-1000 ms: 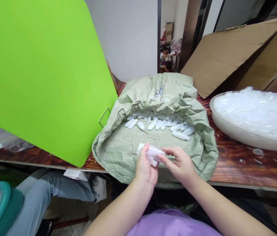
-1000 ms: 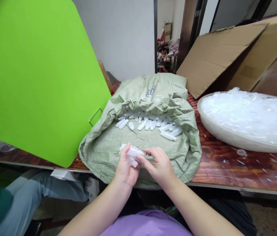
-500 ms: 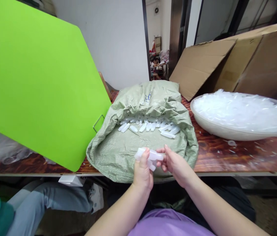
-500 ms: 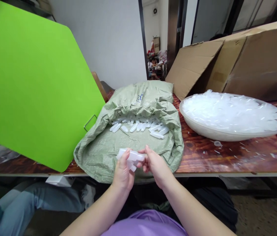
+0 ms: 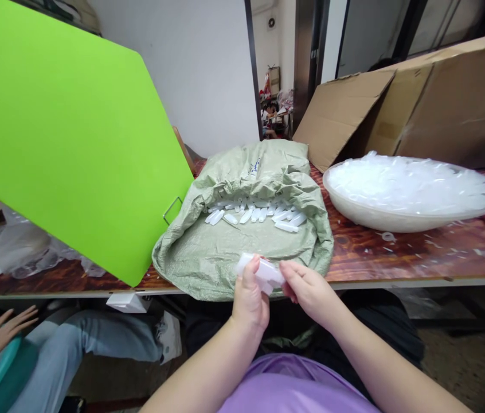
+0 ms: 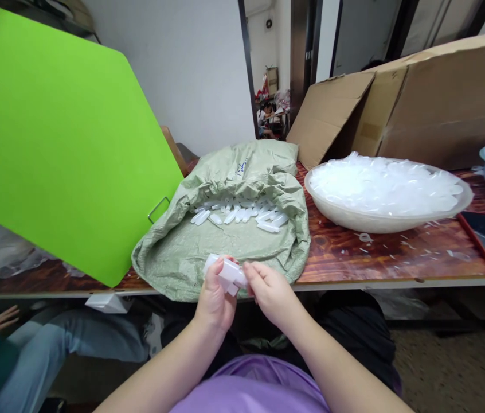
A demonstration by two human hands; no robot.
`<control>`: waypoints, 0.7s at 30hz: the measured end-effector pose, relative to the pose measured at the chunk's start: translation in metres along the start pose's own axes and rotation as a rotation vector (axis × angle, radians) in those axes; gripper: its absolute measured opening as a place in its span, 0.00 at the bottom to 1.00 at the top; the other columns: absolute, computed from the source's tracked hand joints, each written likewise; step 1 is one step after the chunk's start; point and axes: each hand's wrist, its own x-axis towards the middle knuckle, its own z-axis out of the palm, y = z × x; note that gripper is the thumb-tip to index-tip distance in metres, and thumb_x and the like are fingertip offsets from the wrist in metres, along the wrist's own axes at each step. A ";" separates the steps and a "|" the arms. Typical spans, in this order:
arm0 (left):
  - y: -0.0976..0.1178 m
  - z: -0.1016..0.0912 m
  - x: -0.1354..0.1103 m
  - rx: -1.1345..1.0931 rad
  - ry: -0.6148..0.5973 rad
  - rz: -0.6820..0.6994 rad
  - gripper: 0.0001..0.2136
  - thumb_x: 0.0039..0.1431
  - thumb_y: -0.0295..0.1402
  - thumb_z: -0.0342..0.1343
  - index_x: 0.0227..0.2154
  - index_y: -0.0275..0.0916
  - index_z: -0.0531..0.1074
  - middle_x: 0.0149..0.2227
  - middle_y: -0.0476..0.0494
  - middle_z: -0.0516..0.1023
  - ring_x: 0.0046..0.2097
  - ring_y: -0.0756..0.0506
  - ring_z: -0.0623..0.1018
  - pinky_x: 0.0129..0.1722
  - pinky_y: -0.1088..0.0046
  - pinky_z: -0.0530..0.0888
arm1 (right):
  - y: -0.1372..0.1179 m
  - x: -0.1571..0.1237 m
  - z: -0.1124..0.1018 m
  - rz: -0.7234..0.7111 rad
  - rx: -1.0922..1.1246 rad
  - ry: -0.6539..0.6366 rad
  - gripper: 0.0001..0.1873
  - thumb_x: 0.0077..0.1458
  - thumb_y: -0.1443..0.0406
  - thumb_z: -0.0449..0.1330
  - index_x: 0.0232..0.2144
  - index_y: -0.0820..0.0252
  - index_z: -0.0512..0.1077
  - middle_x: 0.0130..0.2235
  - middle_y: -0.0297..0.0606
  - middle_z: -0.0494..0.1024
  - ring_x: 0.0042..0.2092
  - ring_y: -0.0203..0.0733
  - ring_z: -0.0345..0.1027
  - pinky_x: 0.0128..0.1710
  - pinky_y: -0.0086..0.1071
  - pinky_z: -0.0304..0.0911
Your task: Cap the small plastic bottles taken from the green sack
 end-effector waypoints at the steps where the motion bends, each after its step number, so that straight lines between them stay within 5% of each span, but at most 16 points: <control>1: 0.000 0.000 0.000 0.004 -0.010 -0.008 0.13 0.42 0.37 0.62 0.28 0.34 0.69 0.25 0.50 0.70 0.25 0.53 0.70 0.25 0.78 0.66 | -0.001 0.000 0.001 0.036 -0.009 -0.002 0.27 0.57 0.46 0.44 0.21 0.61 0.62 0.18 0.32 0.61 0.21 0.32 0.54 0.22 0.28 0.55; 6: 0.004 -0.003 0.008 -0.073 0.080 -0.025 0.14 0.40 0.36 0.63 0.29 0.35 0.68 0.27 0.50 0.71 0.27 0.52 0.71 0.27 0.78 0.67 | 0.002 0.003 0.007 -0.134 -0.058 0.077 0.19 0.53 0.50 0.55 0.38 0.59 0.64 0.30 0.34 0.68 0.29 0.34 0.61 0.27 0.28 0.59; 10: 0.009 -0.003 0.015 -0.091 0.080 -0.085 0.14 0.41 0.37 0.61 0.29 0.34 0.68 0.26 0.49 0.71 0.26 0.52 0.71 0.27 0.77 0.67 | 0.004 0.010 0.010 -0.119 -0.236 0.061 0.21 0.61 0.53 0.44 0.24 0.60 0.61 0.22 0.33 0.62 0.26 0.34 0.56 0.25 0.28 0.55; 15: 0.011 0.000 0.031 -0.127 0.104 -0.077 0.14 0.42 0.38 0.60 0.29 0.35 0.68 0.25 0.50 0.70 0.26 0.51 0.71 0.28 0.76 0.68 | 0.002 0.023 0.010 -0.265 -0.415 0.069 0.16 0.57 0.54 0.52 0.40 0.60 0.65 0.33 0.38 0.69 0.31 0.37 0.62 0.30 0.29 0.59; 21: 0.005 -0.001 0.058 -0.147 0.133 -0.121 0.13 0.41 0.37 0.60 0.29 0.35 0.67 0.26 0.49 0.70 0.27 0.52 0.71 0.29 0.78 0.67 | -0.004 0.050 0.004 -0.165 -0.677 -0.030 0.23 0.61 0.52 0.43 0.24 0.59 0.66 0.25 0.35 0.68 0.28 0.37 0.62 0.27 0.30 0.55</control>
